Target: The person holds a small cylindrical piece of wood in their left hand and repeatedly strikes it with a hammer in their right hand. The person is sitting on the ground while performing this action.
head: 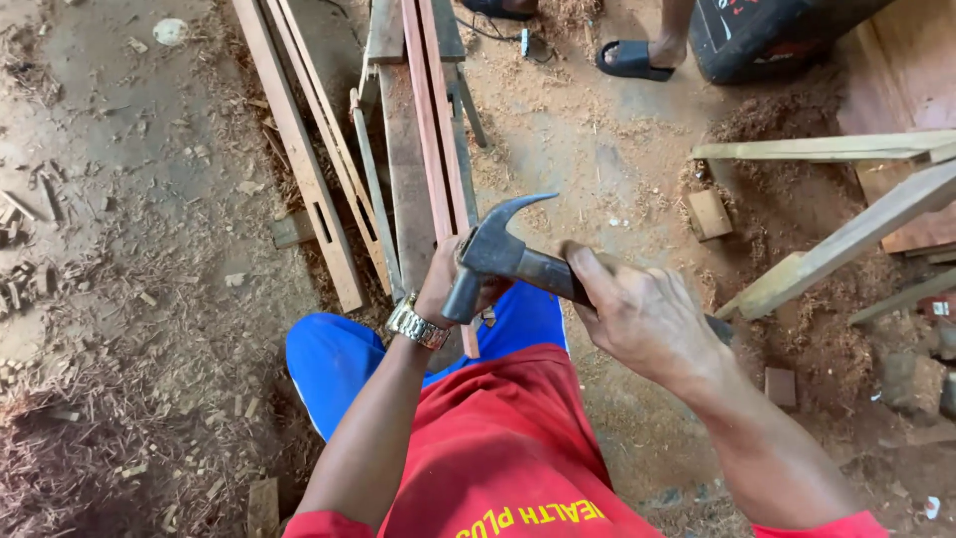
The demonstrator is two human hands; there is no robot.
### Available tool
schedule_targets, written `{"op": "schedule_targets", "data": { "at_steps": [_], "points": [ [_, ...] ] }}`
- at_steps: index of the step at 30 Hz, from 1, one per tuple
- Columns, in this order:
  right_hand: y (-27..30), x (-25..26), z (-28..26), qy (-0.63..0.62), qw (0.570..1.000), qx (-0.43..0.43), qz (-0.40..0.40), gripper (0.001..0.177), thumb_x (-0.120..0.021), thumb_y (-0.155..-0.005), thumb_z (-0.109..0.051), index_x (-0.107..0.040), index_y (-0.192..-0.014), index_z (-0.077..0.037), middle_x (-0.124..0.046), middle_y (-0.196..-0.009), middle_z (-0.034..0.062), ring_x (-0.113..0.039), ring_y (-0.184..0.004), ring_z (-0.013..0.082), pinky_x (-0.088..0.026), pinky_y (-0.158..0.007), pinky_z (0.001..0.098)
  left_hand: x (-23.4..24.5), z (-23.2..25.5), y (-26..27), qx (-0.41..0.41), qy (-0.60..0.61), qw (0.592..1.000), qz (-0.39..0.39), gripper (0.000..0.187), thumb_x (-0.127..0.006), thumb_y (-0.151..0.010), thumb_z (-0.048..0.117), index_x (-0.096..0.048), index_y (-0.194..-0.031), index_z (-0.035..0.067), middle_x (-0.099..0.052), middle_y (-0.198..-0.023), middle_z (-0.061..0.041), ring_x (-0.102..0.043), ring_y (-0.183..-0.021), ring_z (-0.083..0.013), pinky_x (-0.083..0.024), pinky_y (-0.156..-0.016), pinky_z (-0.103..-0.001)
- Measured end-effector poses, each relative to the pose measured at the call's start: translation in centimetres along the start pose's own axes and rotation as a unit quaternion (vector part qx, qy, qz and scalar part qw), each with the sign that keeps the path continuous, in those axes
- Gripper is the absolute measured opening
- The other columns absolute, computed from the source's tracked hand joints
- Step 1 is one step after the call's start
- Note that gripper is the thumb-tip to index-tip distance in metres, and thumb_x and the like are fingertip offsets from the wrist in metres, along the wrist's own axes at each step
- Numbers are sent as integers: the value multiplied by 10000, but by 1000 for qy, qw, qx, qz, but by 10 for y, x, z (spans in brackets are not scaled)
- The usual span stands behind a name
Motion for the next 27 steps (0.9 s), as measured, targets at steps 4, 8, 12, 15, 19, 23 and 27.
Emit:
{"op": "schedule_targets", "data": {
  "at_steps": [4, 8, 12, 15, 19, 23, 27],
  "points": [
    [7, 17, 5, -13, 999, 5, 30, 610, -731, -826, -137, -510, -1393, -100, -736, -932, 196, -722, -571, 311, -597, -469, 429, -26, 37, 5, -66, -109, 992, -6, 246, -704, -897, 113, -671, -1098, -26, -717, -902, -88, -639, -723, -103, -522, -608, -237],
    [29, 62, 3, -151, 951, 89, 255, 475, -681, -1022, -122, -449, -1437, -119, -691, -1116, 197, -733, -755, 201, -590, -607, 324, -33, 44, 9, -132, -284, 949, 21, 285, -801, -871, -8, -627, -1097, -4, -658, -940, -36, -618, -841, -73, -547, -756, -241],
    [18, 19, 6, -118, 975, 62, 179, 479, -682, -1007, -168, -448, -1422, -119, -676, -1087, 240, -734, -809, 295, -597, -646, 398, -24, 38, 2, -75, -143, 986, 33, 277, -795, -889, 66, -646, -1099, -33, -696, -928, -70, -645, -813, -101, -548, -722, -261],
    [4, -49, 23, -22, 998, -43, -44, 523, -701, -873, -199, -509, -1343, -71, -723, -837, 221, -719, -680, 403, -566, -554, 506, -27, 24, 1, -11, 38, 999, 17, 344, -748, -849, 98, -641, -1160, 1, -707, -963, -56, -673, -809, -109, -568, -698, -286],
    [2, -26, 12, -54, 998, -37, -15, 465, -688, -886, -180, -534, -1312, -78, -731, -857, 226, -719, -685, 440, -568, -566, 534, -38, 50, 8, -133, -299, 945, 11, 355, -790, -805, 75, -649, -1130, 54, -717, -964, -53, -696, -840, -125, -584, -734, -308],
    [5, -16, 6, -106, 992, -23, 62, 464, -720, -868, -160, -554, -1297, -102, -744, -890, 222, -727, -686, 418, -581, -549, 511, -27, 47, 7, -142, -260, 955, 8, 415, -776, -795, 72, -621, -1176, 17, -705, -1021, -133, -693, -890, -216, -595, -809, -365],
    [14, -48, 47, -160, 973, -162, -37, 517, -666, -939, -203, -469, -1418, -195, -741, -802, 137, -755, -574, 269, -606, -538, 379, 2, -7, -4, 69, 258, 963, 33, 414, -733, -904, 148, -573, -1234, -44, -673, -1138, -195, -712, -989, -259, -602, -899, -431]
  ]
}}
Point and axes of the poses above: each hand's wrist, its own y-axis away from the middle knuckle, its own x-axis out of the back of the hand, z = x × y, the point moved 9 cm from there along -y, towards the middle knuckle
